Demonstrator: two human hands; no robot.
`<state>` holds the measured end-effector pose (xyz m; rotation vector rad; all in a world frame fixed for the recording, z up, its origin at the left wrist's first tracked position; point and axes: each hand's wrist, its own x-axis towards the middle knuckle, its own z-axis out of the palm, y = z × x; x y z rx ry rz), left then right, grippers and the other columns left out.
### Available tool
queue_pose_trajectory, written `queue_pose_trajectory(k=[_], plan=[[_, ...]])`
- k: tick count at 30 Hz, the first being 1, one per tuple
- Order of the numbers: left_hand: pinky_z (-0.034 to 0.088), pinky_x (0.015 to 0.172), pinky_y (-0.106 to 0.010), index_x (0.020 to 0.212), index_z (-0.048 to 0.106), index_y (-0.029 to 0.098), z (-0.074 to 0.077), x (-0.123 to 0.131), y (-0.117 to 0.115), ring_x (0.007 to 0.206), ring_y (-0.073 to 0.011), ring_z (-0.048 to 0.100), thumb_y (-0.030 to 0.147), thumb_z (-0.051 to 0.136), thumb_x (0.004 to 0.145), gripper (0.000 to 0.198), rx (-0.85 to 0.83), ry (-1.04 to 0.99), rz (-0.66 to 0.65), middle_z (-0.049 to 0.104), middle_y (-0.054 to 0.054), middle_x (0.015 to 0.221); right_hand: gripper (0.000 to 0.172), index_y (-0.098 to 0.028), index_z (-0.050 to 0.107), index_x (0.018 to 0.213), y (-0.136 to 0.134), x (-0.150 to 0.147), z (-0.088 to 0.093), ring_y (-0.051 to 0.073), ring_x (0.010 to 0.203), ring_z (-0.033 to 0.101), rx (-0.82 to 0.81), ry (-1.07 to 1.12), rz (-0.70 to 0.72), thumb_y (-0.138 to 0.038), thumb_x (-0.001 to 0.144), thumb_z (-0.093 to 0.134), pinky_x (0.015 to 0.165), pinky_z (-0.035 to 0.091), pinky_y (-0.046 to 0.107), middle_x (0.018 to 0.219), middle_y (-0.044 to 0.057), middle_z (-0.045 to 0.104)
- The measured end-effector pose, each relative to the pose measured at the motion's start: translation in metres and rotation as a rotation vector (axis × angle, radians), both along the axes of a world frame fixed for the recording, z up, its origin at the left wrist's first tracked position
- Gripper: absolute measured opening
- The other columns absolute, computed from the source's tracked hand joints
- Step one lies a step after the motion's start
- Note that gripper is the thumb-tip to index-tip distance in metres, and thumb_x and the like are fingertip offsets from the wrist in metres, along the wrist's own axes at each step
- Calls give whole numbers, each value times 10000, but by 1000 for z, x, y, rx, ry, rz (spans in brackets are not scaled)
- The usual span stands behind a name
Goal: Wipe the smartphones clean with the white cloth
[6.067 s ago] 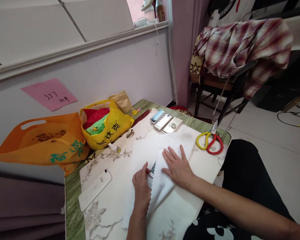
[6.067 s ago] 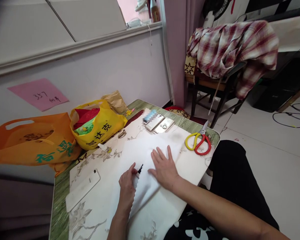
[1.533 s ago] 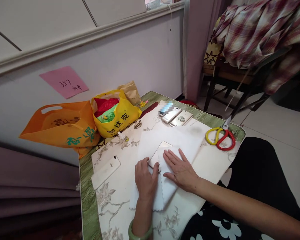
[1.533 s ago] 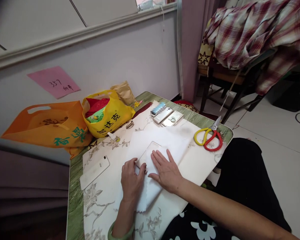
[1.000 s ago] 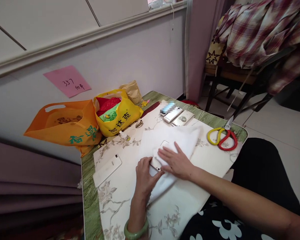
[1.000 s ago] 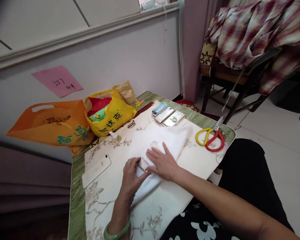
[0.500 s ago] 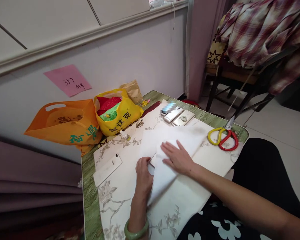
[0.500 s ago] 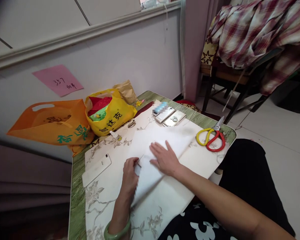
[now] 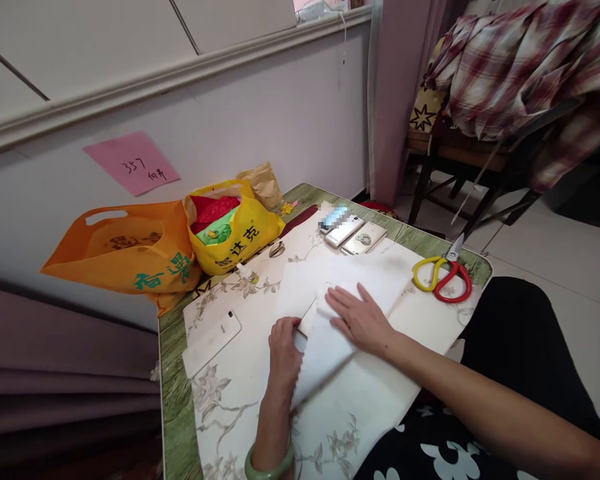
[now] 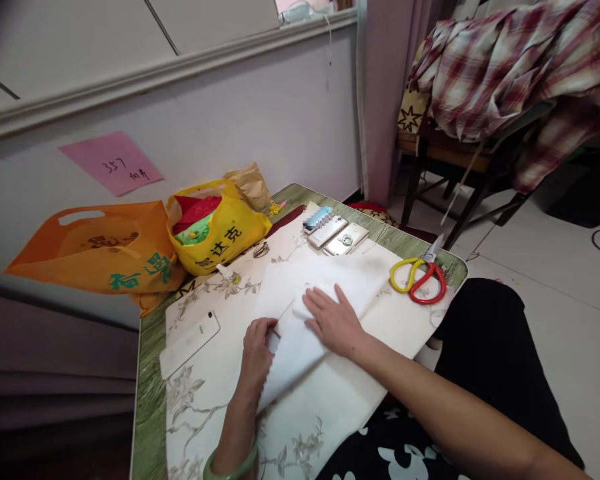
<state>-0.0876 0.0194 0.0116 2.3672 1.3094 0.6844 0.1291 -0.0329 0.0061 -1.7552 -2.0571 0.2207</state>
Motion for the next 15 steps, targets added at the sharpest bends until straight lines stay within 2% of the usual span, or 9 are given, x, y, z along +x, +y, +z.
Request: queue_pose_trajectory(k=[3,5,8,11,13,15], plan=[[443,810,-367,987,559,239,-2,-1,2,929,-226,557,-35,389,597,507,0,-12,25,607,-45,982,543,-134,379,1470,13,-8,5,286,1423,315,-21,-63,-166,-387,992,426,1178,13,603,1511,151,392],[443,814,-374,991,557,237,-3,-2,2,928,-230,555,-27,404,598,498,8,-25,21,605,-49,982,542,-122,384,1466,14,-21,7,271,1434,293,-4,-66,-105,-379,991,432,1192,14,572,1514,148,390],[443,831,-395,1005,537,226,-4,-2,2,934,-246,545,15,477,587,472,22,-41,-4,594,-61,992,498,-191,379,1474,1,-33,6,217,1428,308,28,-7,142,-359,1005,391,1207,84,510,1519,73,404],[439,841,-401,986,528,219,-2,0,0,939,-252,541,39,519,564,458,12,-23,9,584,-61,988,474,-251,379,1474,-16,-23,4,175,1419,326,3,45,297,-346,1009,378,1208,118,467,1511,21,421],[433,855,-409,983,535,221,0,1,-1,961,-262,537,80,562,584,424,-11,-1,17,582,-58,996,472,-272,379,1472,-20,-9,3,173,1418,329,-32,51,282,-366,1009,381,1204,110,475,1520,13,405],[428,860,-411,987,540,223,2,2,-1,973,-266,536,98,576,600,408,-24,5,18,583,-57,1005,492,-265,367,1479,-14,3,4,208,1424,319,-54,25,161,-408,1008,380,1195,71,535,1533,36,378]])
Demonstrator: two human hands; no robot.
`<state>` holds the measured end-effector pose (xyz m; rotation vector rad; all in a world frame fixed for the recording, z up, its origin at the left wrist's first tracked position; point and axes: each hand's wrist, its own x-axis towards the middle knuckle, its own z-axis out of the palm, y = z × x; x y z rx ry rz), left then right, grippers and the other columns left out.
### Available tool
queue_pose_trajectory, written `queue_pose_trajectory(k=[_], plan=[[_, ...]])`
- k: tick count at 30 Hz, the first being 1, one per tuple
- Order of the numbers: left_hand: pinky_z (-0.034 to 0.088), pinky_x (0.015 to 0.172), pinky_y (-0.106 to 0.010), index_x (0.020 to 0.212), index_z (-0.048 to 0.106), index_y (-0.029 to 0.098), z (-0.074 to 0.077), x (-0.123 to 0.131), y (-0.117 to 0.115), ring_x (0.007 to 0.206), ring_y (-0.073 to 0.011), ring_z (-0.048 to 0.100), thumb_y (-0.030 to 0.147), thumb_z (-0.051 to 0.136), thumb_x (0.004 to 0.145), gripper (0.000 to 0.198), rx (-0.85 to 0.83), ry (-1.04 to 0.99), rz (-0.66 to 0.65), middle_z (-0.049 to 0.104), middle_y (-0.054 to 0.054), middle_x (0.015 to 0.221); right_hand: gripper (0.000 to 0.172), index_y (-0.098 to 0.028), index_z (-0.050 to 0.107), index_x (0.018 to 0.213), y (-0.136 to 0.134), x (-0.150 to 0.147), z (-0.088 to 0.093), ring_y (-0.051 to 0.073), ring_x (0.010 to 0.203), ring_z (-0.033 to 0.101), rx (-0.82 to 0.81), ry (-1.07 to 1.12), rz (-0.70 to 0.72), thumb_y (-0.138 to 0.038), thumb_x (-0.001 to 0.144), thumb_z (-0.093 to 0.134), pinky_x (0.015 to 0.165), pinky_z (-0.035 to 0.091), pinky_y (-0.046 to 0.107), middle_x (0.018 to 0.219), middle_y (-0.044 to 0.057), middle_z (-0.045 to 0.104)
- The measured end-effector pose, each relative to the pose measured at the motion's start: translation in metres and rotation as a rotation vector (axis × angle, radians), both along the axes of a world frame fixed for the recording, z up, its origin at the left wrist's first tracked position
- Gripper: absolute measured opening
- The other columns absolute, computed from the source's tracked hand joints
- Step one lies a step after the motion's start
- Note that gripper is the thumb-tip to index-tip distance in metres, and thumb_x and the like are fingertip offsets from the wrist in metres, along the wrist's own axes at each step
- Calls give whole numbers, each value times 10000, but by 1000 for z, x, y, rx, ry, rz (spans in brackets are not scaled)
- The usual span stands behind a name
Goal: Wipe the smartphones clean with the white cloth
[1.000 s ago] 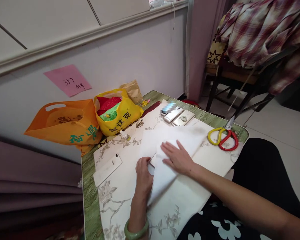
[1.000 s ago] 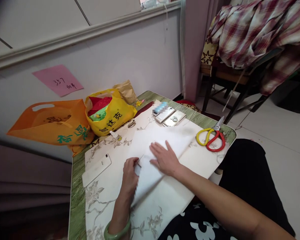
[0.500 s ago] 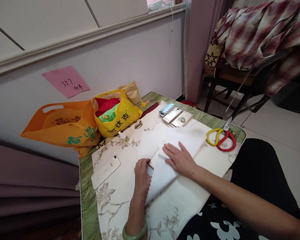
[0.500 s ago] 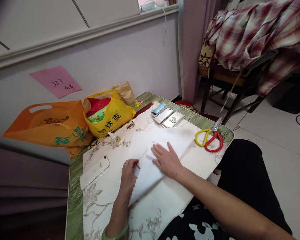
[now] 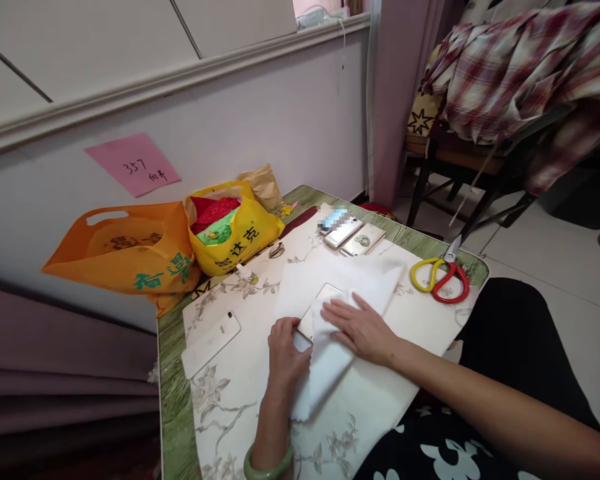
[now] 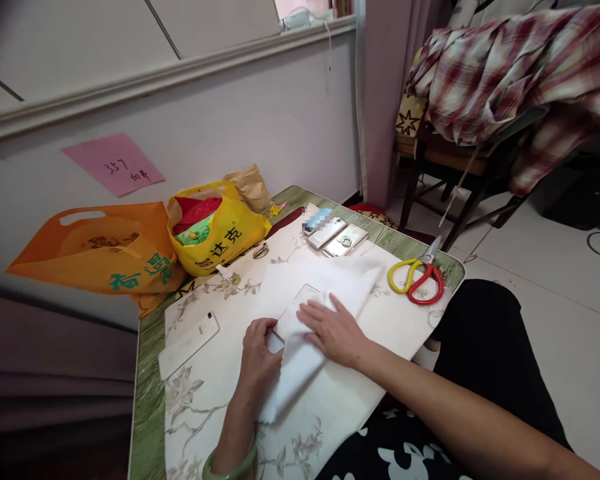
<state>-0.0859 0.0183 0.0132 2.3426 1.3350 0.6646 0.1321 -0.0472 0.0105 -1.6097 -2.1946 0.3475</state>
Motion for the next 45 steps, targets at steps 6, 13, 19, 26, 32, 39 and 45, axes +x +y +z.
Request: queue_pose_trajectory(k=[6,13,19,26,32,39,45], plan=[[426,822,-385,974,539,222,-5,-3,3,940,-246,542,-5,480,565,471,30,-10,4,593,-53,983,630,-117,352,1483,27,-21,6,276,1445,264,-4,-115,-251,-504,988,390,1185,2,581,1537,156,337],[430,834,-402,1001,523,203,-6,-2,0,935,-253,530,67,574,590,435,50,-33,-22,581,-63,990,524,-262,340,1490,-9,-29,1,167,1425,311,65,-16,151,-488,1019,317,1212,71,470,1525,10,396],[427,840,-400,990,545,219,-3,-1,0,951,-248,529,72,551,649,371,7,-6,0,587,-50,993,532,-234,366,1479,2,-2,2,241,1399,362,62,-111,-131,-494,1017,316,1174,-20,600,1506,75,420],[443,830,-396,990,540,216,-6,-2,2,925,-246,544,64,561,607,412,51,-50,-16,595,-55,982,606,-188,345,1489,7,-40,1,253,1429,299,85,-113,-74,-533,992,361,1191,41,564,1530,93,380],[432,863,-415,995,538,220,2,2,-2,974,-262,532,141,624,623,390,2,4,1,579,-56,1005,583,-239,263,1518,-32,-16,-4,217,1423,315,102,-97,30,-520,1010,316,1184,-49,563,1546,52,348],[429,844,-390,985,543,219,-2,0,0,956,-245,533,69,552,618,396,-2,-10,17,585,-51,999,619,-153,388,1468,-4,-7,3,301,1424,305,77,-185,-298,-545,990,345,1161,-49,634,1499,129,418],[425,854,-409,984,543,218,2,1,-2,951,-257,535,120,602,633,370,-2,-22,-15,583,-57,994,610,-181,355,1483,-22,-38,3,249,1426,305,119,-100,-31,-541,991,360,1189,-50,575,1515,84,404]])
